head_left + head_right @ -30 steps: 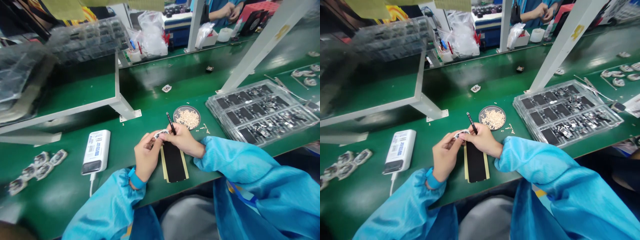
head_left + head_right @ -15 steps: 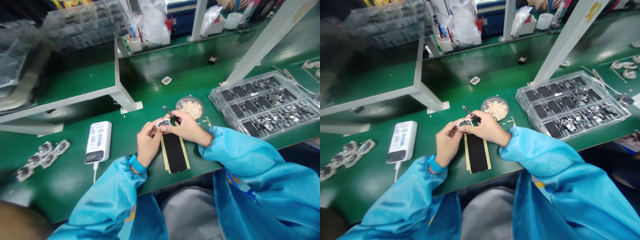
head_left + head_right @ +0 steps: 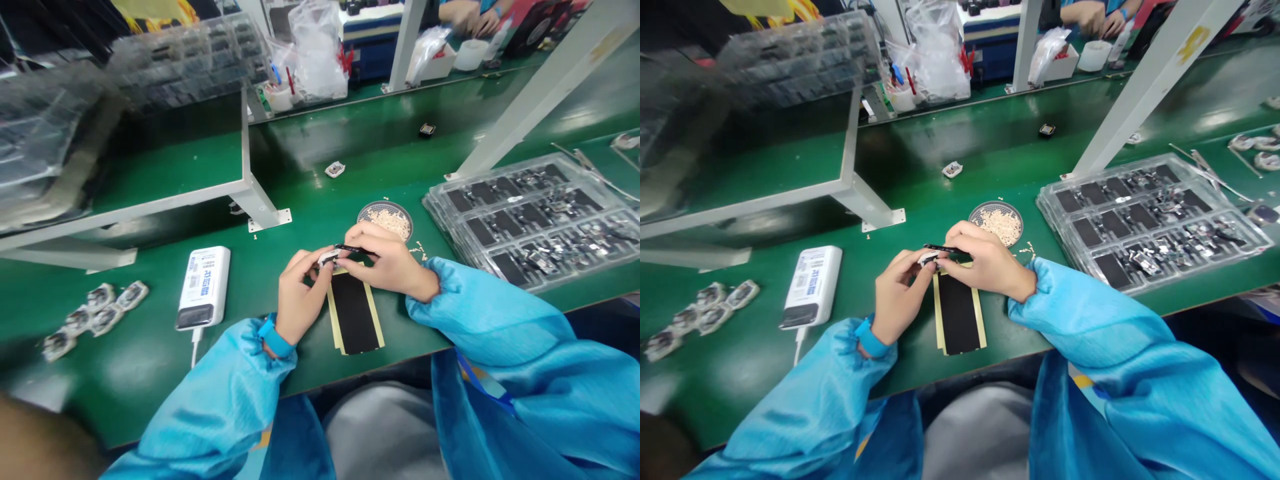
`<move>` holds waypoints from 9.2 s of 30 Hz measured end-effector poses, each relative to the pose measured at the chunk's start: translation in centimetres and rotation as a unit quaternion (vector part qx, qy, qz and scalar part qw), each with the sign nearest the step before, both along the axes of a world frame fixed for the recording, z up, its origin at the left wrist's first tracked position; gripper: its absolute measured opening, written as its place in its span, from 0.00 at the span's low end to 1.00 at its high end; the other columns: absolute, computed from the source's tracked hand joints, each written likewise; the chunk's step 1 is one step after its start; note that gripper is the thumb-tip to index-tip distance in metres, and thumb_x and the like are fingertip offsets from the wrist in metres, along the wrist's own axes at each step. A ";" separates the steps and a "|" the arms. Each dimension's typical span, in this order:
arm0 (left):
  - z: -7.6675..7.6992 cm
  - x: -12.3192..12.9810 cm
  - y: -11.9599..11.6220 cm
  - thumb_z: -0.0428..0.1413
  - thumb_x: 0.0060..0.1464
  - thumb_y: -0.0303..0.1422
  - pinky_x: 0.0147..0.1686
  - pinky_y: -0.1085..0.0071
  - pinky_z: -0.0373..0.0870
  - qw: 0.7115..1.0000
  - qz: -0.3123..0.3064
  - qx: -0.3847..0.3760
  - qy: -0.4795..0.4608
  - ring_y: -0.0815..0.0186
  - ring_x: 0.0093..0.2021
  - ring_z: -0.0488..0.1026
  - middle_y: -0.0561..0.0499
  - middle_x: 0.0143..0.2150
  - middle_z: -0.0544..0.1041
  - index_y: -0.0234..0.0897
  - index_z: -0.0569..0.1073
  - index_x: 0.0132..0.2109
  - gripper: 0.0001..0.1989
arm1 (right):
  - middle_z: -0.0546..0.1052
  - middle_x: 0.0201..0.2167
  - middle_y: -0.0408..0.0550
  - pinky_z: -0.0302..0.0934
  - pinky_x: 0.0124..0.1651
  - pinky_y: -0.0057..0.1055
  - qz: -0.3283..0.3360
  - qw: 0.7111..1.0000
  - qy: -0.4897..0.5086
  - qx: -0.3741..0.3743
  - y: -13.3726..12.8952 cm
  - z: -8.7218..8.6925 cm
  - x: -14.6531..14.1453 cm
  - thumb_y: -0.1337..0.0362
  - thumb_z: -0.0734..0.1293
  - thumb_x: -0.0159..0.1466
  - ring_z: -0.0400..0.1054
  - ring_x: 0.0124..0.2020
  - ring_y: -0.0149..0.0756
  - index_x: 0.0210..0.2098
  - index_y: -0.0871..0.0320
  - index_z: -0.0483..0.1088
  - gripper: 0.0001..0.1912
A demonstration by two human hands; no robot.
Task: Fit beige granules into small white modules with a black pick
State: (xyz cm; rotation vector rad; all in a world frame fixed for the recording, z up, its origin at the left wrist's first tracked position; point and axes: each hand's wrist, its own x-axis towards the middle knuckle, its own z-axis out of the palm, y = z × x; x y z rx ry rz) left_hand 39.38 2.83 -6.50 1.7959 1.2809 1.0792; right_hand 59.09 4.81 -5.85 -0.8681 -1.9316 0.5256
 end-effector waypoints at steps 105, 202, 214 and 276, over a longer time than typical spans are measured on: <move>1.3 -3.9 4.1 0.55 0.52 0.28 0.32 0.73 0.67 0.946 -0.211 -0.212 0.125 0.67 0.34 0.75 0.51 0.36 0.79 0.39 0.76 0.47 0.14 | 0.80 0.38 0.47 0.71 0.45 0.35 0.027 0.991 0.012 -0.132 -1.4 -0.9 -1.1 0.64 0.69 0.65 0.75 0.40 0.36 0.40 0.56 0.74 0.04; 0.7 -0.1 1.9 0.63 0.54 0.40 0.24 0.77 0.62 0.924 -0.038 -0.304 -0.227 0.72 0.26 0.71 0.47 0.35 0.79 0.33 0.78 0.46 0.17 | 0.70 0.24 0.41 0.49 0.26 0.27 -0.060 0.953 0.030 -0.297 -0.4 0.7 -0.4 0.52 0.72 0.61 0.55 0.23 0.25 0.30 0.60 0.70 0.16; 0.8 -0.8 2.1 0.55 0.60 0.38 0.29 0.74 0.63 0.937 -0.021 -0.236 -0.258 0.69 0.31 0.73 0.45 0.41 0.79 0.32 0.76 0.52 0.18 | 0.80 0.34 0.49 0.68 0.38 0.30 0.014 0.896 0.180 -0.405 0.0 1.3 -0.1 0.57 0.77 0.55 0.74 0.34 0.33 0.37 0.60 0.75 0.17; -0.8 0.3 0.5 0.62 0.56 0.37 0.50 0.69 0.78 0.976 -0.018 -0.140 -0.168 0.63 0.48 0.78 0.45 0.52 0.78 0.40 0.78 0.54 0.19 | 0.60 0.17 0.36 0.47 0.23 0.24 -0.083 0.908 0.216 -0.350 -0.6 -0.1 -3.0 0.51 0.78 0.49 0.50 0.20 0.23 0.25 0.60 0.66 0.23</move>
